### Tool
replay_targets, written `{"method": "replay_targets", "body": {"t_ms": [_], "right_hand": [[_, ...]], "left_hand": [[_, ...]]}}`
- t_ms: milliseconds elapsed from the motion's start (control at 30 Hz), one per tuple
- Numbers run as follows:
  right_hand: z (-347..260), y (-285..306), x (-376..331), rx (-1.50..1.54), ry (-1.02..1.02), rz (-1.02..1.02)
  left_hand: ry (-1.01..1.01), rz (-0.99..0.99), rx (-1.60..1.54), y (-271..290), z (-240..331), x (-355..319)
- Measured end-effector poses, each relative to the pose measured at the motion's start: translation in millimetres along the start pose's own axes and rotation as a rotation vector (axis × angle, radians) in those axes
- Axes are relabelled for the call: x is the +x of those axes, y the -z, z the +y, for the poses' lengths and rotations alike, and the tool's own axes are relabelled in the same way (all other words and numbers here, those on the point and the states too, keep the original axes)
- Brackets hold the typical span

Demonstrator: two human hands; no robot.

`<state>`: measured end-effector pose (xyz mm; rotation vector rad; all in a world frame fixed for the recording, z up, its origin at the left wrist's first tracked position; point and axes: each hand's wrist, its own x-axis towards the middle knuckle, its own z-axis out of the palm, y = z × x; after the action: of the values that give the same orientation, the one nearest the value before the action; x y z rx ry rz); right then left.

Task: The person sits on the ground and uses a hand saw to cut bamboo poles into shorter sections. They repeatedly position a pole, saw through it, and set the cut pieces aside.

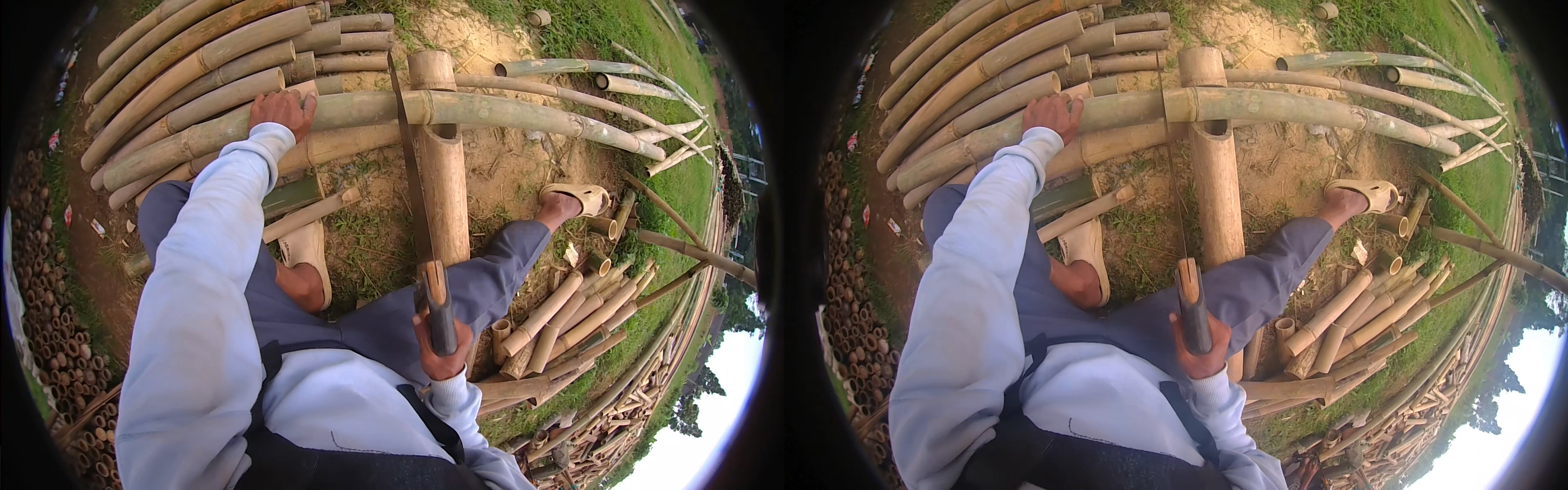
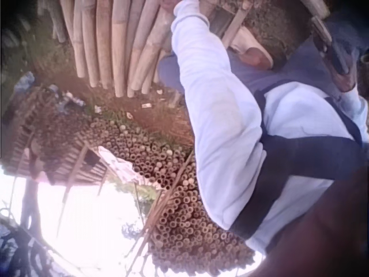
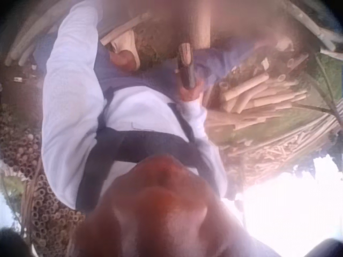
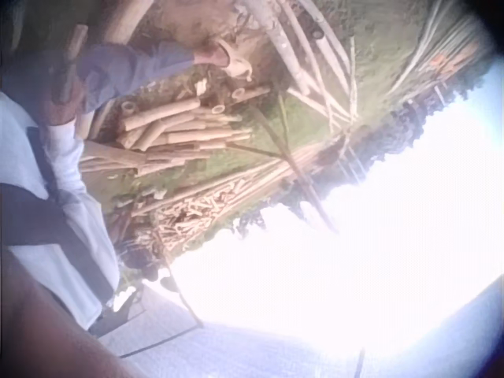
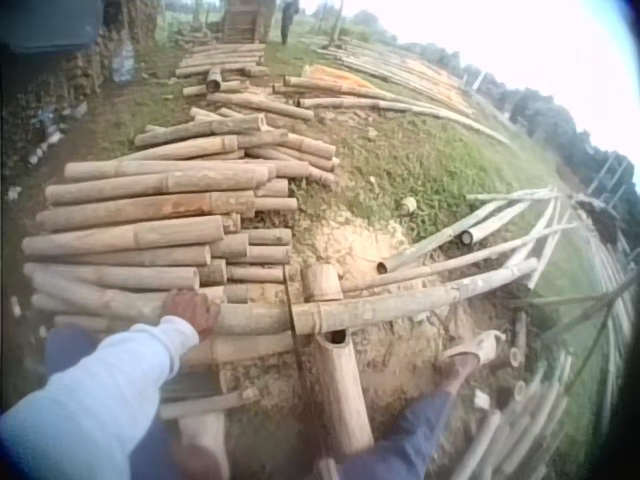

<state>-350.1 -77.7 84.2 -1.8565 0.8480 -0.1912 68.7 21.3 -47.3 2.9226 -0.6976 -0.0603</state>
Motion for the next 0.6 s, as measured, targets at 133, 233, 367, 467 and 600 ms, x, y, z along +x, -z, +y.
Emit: {"method": "replay_targets", "body": {"t_ms": [133,233,367,467,600], "right_hand": [[-8.4,23.7,-29.1,-0.080,0.033,-0.018],[6.6,-1.6,51.7,0.013,-0.013,-0.094],[10.0,-56.1,154.0,0.195,0.107,0.052],[5.0,-49.6,126.7,0.145,0.072,0.026],[-0.9,2.0,-4.7,0.036,-0.035,0.002]], "left_hand": [[0.017,-0.054,0.038,3.9,8.2,-0.5],[0.040,-0.101,0.081,9.0,11.1,1.0],[-0.014,-0.055,0.069,11.9,25.2,8.9],[-0.025,-0.036,0.056,3.4,12.5,-3.1],[0.033,-0.069,0.037,4.6,3.2,1.5]]}}
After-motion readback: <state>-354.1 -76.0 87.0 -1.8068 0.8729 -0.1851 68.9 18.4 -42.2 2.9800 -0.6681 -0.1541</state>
